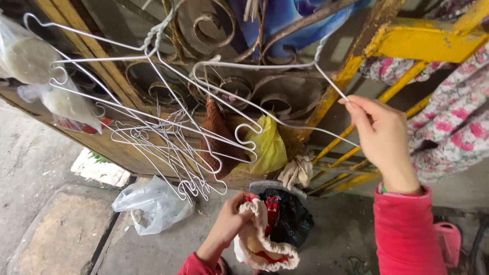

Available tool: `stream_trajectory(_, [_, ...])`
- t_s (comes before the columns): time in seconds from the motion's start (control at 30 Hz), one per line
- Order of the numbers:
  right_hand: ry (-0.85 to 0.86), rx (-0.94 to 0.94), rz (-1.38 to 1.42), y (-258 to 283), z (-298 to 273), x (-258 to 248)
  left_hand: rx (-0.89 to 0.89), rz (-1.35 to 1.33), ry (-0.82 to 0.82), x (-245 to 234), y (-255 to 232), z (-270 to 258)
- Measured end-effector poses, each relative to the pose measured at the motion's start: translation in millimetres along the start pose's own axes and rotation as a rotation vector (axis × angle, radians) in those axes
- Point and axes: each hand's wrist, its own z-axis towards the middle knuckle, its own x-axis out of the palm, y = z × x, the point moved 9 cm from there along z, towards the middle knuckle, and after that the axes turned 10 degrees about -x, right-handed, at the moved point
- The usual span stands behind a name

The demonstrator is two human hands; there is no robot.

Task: Hanging various pieces of laundry from a plastic bag onto wire hangers.

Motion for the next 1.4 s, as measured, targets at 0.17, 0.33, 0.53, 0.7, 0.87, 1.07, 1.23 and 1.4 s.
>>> stream_trajectory(0.17, [-0.006, 0.181, 0.237, -15, -14, 20, -0.037, -0.081, 0.086, 1, -10, -9])
stream_trajectory(0.33, [0.017, 0.329, 0.358, -40, -28, 25, 0.049, 0.012, 0.094, -8, -13, -1])
stream_trajectory(0.53, [-0.006, 0.452, 0.572, -70, -177, 71, -0.013, 0.013, 0.107, -4, -4, 1])
stream_trajectory(0.7, [-0.105, 0.482, 0.951, -22, -247, 98, 0.093, -0.056, 0.202, 14, -10, 13])
stream_trajectory(0.87, [-0.307, 0.520, 0.887, 13, -262, 27, 0.272, 0.137, 0.098, 24, -37, 19])
stream_trajectory(1.07, [-0.742, 0.252, 1.250, 38, -257, -45, 0.325, 0.149, 0.116, 53, -80, 18])
stream_trajectory(1.23, [-0.714, 0.184, 1.369, 18, -273, 18, 0.336, 0.174, 0.084, 69, -93, 17])
stream_trajectory(1.4, [-0.031, 0.662, 0.502, 3, -287, 55, 0.332, 0.262, -0.005, 49, -118, 21])
